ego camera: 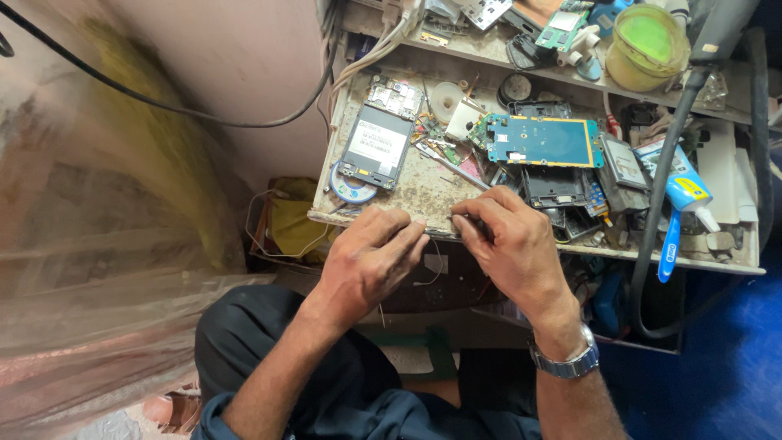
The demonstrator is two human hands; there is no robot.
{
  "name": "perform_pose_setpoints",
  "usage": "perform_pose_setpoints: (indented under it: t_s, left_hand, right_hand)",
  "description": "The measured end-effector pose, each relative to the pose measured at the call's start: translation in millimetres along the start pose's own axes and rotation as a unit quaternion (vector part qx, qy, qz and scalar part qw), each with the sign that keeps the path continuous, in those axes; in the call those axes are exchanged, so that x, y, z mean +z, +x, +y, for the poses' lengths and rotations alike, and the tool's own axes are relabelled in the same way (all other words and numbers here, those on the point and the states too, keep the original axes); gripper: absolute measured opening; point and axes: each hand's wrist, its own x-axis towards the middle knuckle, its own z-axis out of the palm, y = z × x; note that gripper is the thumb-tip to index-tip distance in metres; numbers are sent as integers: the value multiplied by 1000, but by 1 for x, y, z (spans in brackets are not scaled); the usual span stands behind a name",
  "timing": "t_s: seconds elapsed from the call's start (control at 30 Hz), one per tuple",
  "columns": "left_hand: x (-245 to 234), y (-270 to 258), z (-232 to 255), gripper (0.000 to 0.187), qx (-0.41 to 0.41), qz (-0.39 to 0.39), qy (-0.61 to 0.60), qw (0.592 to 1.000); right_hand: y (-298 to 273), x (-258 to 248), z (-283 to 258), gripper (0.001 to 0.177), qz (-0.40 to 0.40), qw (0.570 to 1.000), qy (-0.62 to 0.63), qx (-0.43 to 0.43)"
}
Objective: The person disassembles a mobile phone on a workbench by hand and using scissors to cut and manipulate small components and wires.
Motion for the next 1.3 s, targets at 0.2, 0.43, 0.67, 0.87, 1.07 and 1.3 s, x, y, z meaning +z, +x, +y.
perform_pose_setpoints:
  t_s: [0.2,0.43,0.67,0.87,1.07,1.3]
  left_hand:
    - [-1,0,-1,23,7,1,-2,1000]
    - [1,-1,0,22,0,13,-2,1000]
    - [1,-1,1,22,1,14,1,1000]
    - [-2,-1,4,23,3,10,-12,1000]
    - [-1,-3,2,25,8,3,1,1000]
    - [-1,-4,3,26,7,7,-3,1000]
  right_hand:
    - [-1,-1,1,15,3,1000,11,7]
    - [-12,-16,1,12,83,996,24,28]
    - [15,-57,28,42,58,983,-172,-3]
    - [43,-58,51,67,-44,972,-232,-15]
    - [38,-66,49,45,-53,977,-206,20]
    - [39,-83,42,29,24,978,-205,3]
